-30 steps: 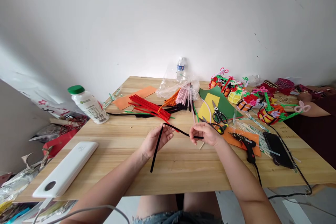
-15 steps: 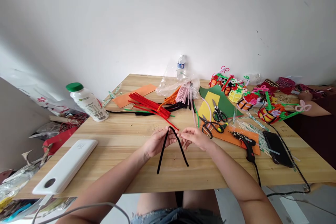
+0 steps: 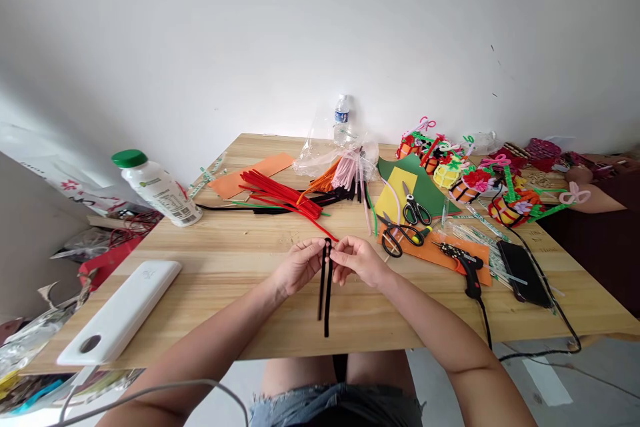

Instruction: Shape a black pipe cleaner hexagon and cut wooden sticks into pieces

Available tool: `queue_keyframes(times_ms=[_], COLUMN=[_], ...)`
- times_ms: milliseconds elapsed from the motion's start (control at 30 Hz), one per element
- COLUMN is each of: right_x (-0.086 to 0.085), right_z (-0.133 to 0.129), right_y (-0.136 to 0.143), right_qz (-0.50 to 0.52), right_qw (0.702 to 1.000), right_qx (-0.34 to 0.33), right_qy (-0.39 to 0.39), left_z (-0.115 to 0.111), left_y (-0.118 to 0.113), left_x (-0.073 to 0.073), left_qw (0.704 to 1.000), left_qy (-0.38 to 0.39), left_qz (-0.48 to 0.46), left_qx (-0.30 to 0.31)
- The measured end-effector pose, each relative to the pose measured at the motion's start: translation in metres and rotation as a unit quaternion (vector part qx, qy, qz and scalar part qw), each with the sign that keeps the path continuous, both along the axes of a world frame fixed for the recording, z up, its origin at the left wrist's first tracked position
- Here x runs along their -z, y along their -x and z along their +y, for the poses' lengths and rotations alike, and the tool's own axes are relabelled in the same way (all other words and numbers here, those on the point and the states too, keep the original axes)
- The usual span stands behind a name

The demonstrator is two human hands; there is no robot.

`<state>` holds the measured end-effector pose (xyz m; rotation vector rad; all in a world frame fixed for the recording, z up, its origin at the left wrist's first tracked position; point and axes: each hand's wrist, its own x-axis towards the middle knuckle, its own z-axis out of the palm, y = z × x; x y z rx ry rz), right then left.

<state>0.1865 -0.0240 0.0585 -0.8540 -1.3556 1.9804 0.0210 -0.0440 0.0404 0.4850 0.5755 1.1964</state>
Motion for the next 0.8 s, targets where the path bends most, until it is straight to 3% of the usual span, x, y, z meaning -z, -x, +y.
queue_keyframes(times_ms=[200, 433, 600, 800], right_x=[0.004, 0.007, 0.008, 0.004], right_z=[0.003, 0.002, 0.002, 0.003], right_y=[0.002, -0.003, -0.004, -0.006], right_qz=[-0.043, -0.032, 0.004, -0.001], right_qw=[0.998, 0.996, 0.985, 0.98], right_qx=[0.049, -0.067, -0.11, -0.131], right_qy=[-0.016, 0.051, 0.131, 0.148], left_z=[0.002, 0.003, 0.008, 0.02], left_y=[0.002, 0.005, 0.01, 0.024], left_x=[0.001, -0.003, -0.007, -0.015], left_qw=[1.0, 0.997, 0.993, 0.982], left_qy=[-0.001, -0.007, -0.006, 0.0], left_qz=[-0.001, 0.003, -0.004, -0.018], left_qx=[-0.009, -0.072, -0.116, -0.188])
